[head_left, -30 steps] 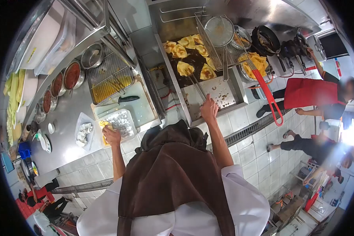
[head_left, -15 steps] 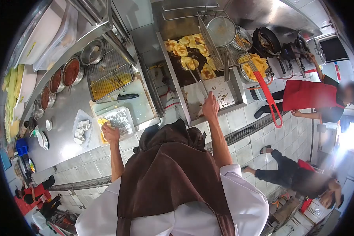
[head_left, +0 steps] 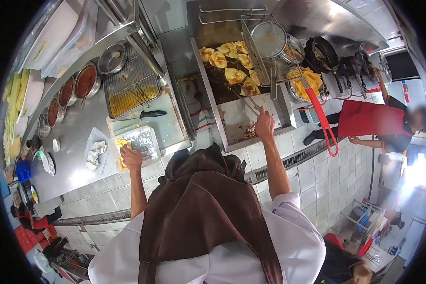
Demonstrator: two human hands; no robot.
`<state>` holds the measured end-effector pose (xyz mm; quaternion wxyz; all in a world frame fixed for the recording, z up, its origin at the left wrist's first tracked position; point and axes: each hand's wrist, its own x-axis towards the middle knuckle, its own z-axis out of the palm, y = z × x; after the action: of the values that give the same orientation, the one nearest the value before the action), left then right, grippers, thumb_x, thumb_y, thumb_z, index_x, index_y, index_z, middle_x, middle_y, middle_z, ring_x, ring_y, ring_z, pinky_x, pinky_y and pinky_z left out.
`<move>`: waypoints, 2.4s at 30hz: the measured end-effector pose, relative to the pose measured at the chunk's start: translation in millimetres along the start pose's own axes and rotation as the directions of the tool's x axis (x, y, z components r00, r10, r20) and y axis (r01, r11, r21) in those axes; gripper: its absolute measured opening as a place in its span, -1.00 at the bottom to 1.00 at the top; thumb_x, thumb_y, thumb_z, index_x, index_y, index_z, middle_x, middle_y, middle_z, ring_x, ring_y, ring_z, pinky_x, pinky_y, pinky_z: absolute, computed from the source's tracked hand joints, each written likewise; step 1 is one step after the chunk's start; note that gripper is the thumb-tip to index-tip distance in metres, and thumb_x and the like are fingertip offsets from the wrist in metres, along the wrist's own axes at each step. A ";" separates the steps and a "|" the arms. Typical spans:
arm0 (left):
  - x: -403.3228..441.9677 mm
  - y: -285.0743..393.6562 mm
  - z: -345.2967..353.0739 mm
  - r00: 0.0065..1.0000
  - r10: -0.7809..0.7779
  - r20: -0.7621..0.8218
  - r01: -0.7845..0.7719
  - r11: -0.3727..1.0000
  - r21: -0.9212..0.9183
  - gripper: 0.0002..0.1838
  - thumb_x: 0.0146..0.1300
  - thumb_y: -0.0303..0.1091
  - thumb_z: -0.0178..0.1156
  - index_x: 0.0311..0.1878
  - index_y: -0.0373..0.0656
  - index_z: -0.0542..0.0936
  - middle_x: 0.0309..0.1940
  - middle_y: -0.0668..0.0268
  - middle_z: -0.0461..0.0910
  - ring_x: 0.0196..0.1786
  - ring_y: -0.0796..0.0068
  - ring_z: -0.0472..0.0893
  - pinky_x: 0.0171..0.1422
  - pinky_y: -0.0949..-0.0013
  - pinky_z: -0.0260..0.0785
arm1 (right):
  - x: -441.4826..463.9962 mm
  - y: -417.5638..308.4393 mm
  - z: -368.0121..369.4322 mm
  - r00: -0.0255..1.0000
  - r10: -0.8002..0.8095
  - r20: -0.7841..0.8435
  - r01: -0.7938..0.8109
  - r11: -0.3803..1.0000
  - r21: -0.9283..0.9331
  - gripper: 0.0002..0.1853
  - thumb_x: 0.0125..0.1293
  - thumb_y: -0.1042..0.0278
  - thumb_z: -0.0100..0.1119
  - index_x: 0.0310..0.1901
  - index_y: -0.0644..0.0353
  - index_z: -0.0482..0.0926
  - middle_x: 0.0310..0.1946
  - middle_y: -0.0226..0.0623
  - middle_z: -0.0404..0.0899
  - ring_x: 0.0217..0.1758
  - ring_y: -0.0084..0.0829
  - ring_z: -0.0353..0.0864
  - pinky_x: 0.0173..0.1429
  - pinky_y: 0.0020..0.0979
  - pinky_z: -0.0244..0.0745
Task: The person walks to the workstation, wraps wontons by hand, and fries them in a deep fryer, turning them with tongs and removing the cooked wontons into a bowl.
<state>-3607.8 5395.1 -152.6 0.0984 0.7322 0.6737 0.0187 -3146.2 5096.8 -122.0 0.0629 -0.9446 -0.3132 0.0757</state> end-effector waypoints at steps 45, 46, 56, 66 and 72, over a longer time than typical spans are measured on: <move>2.8 -3.2 5.0 1.000 -0.010 0.012 0.010 1.000 -0.013 -0.26 -0.07 -0.30 0.36 0.23 -0.13 0.27 0.16 0.11 0.29 0.25 0.04 0.36 0.24 -0.01 0.29 | 15.2 -84.0 41.5 0.991 0.132 -0.033 -0.118 0.955 0.273 -0.49 0.15 0.51 0.02 0.18 0.33 0.30 -0.20 0.23 0.53 -0.14 0.17 0.58 -0.04 0.03 0.45; 2.3 -3.9 5.0 1.000 -0.021 0.003 0.021 1.000 -0.004 -0.26 -0.07 -0.31 0.35 0.23 -0.13 0.27 0.16 0.11 0.29 0.25 0.03 0.36 0.25 -0.01 0.29 | 15.3 -83.8 40.7 0.990 0.140 -0.021 -0.130 0.956 0.262 -0.48 0.14 0.50 0.03 0.20 0.33 0.29 -0.20 0.22 0.53 -0.14 0.17 0.58 -0.04 0.02 0.46; 3.3 -5.5 5.6 1.000 -0.018 0.001 0.018 1.000 -0.024 -0.26 -0.06 -0.29 0.34 0.24 -0.13 0.27 0.17 0.09 0.30 0.22 -0.01 0.39 0.26 -0.02 0.28 | 10.2 -60.7 19.0 0.987 0.148 0.069 -0.157 0.977 0.147 -0.42 0.16 0.43 0.12 0.24 0.32 0.25 -0.15 0.21 0.52 -0.17 0.10 0.61 -0.08 -0.04 0.51; -0.5 0.1 -1.6 0.999 -0.033 0.033 0.034 0.999 -0.028 -0.26 -0.06 -0.28 0.35 0.23 -0.13 0.27 0.19 0.08 0.28 0.25 0.00 0.36 0.25 -0.05 0.28 | -11.5 -58.7 -3.9 0.989 0.146 0.001 -0.144 0.971 0.188 -0.42 0.19 0.37 0.18 0.20 0.36 0.23 -0.22 0.09 0.55 -0.19 0.08 0.61 -0.14 -0.01 0.49; 2.0 -5.5 6.3 1.000 -0.010 0.015 0.011 0.999 -0.031 -0.26 -0.06 -0.29 0.34 0.24 -0.15 0.27 0.18 0.06 0.28 0.25 -0.03 0.35 0.25 -0.05 0.28 | -10.8 -70.3 33.5 1.000 0.008 0.013 -0.010 0.989 0.148 -0.46 0.10 0.40 0.17 0.15 0.32 0.34 -0.33 0.05 0.57 -0.27 0.04 0.62 -0.18 0.00 0.50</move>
<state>-3612.0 5396.7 -160.0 0.1149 0.7271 0.6765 0.0231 -3201.8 5148.6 -142.0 0.1304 -0.9383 -0.3027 0.1048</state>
